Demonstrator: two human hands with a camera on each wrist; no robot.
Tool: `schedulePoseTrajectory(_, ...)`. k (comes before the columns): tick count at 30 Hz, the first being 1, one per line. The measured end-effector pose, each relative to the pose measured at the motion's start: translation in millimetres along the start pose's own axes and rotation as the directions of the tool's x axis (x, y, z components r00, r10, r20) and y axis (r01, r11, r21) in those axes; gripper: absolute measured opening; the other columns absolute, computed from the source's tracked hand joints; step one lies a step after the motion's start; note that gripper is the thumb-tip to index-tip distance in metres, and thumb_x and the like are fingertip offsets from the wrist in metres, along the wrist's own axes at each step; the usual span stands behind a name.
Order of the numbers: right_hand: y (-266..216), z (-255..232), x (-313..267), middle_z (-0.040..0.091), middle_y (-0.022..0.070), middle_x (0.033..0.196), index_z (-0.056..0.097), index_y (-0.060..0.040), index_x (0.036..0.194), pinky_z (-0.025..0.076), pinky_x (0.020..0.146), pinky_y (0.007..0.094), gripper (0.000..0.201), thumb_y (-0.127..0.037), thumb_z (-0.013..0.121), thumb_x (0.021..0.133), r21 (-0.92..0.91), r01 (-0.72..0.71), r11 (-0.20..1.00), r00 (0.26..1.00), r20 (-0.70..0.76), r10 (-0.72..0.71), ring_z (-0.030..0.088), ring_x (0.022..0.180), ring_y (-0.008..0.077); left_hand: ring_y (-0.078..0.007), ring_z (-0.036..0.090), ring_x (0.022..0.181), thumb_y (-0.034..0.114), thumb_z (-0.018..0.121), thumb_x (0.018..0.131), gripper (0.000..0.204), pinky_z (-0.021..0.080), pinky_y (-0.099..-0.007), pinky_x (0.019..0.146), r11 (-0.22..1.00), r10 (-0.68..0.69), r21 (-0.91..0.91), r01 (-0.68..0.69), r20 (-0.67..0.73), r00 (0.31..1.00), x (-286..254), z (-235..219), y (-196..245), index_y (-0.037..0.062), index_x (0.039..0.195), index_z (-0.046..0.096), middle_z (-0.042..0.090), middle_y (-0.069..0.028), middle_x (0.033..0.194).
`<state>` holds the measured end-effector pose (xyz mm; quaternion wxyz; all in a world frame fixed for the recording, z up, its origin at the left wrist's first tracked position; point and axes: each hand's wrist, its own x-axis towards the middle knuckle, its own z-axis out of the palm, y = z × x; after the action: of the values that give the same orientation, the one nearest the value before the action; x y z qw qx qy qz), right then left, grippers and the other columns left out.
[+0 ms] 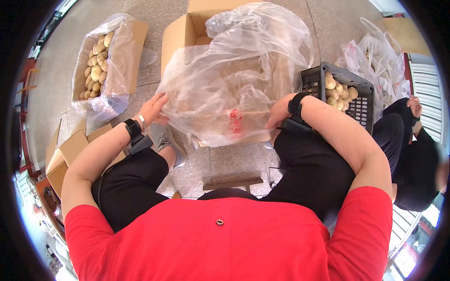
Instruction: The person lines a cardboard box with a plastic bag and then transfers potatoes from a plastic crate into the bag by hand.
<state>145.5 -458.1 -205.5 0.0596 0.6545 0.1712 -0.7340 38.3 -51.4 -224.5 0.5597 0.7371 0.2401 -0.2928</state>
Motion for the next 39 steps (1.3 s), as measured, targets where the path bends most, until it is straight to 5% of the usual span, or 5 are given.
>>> schedulePoseTrajectory(7,-29.7,-5.4,-38.3,0.069,0.0153,0.096,0.069,0.0003,0.095,0.052,0.075,0.0364,0.055,-0.049,0.066,0.073,-0.132,-0.099,0.986,0.931,-0.362,0.045,0.066,0.086,0.0280,-0.0414,0.064,0.095,0.056,0.053,0.086,0.091,0.056,-0.0428,0.075,0.907,-0.420,0.171,0.385,0.311,0.852,7.6,16.4,19.5,-0.0101,0.140,0.021,0.048,-0.0403,0.118)
schedulePoseTrajectory(14,-28.7,15.3,-2.1,0.067,0.0161,0.088,0.069,-0.0044,0.079,0.053,0.074,0.0390,0.033,-0.031,0.076,0.062,-0.502,-0.186,0.845,0.625,-0.724,-0.292,0.066,0.085,0.0318,-0.0493,0.046,0.119,0.063,0.058,0.080,0.108,0.042,-0.0499,0.098,0.755,-0.604,0.004,0.656,0.396,0.692,13.3,30.3,12.6,-0.0093,0.143,0.008,0.033,-0.0457,0.129)
schedulePoseTrajectory(23,-23.4,14.9,-7.0,0.068,0.0130,0.100,0.070,-0.0064,0.094,0.053,0.077,0.0379,0.022,-0.016,0.056,0.080,-0.518,-0.267,0.813,0.731,-0.658,-0.180,0.066,0.096,0.0280,-0.0392,0.051,0.116,0.053,0.063,0.078,0.083,0.046,-0.0506,0.091,0.886,-0.421,-0.082,0.457,0.271,0.866,48.6,54.7,-18.1,0.0075,0.141,0.034,0.047,-0.0165,0.136)
schedulePoseTrajectory(35,-13.5,6.8,-9.0,0.068,0.0187,0.098,0.071,-0.0018,0.094,0.053,0.073,0.0373,0.039,-0.037,0.063,0.078,-0.425,-0.167,0.890,0.872,-0.484,-0.068,0.067,0.090,0.0296,-0.0367,0.060,0.102,0.034,0.057,0.080,0.060,0.050,-0.0525,0.081,0.923,-0.297,-0.161,0.350,0.281,0.912,80.8,77.8,-33.9,0.0027,0.130,0.047,0.058,-0.0206,0.120)
schedulePoseTrajectory(39,-11.6,5.1,-26.2,0.064,0.0255,0.101,0.060,0.0056,0.113,0.054,0.065,0.0402,0.067,-0.053,0.060,0.080,0.229,-0.082,0.970,0.909,-0.381,0.167,0.067,0.087,0.0338,-0.0331,0.059,0.106,0.025,0.056,0.081,0.055,0.049,-0.0488,0.086,0.920,-0.371,-0.046,0.390,0.220,0.902,68.3,78.1,-23.2,0.0004,0.130,0.047,0.059,-0.0196,0.119)
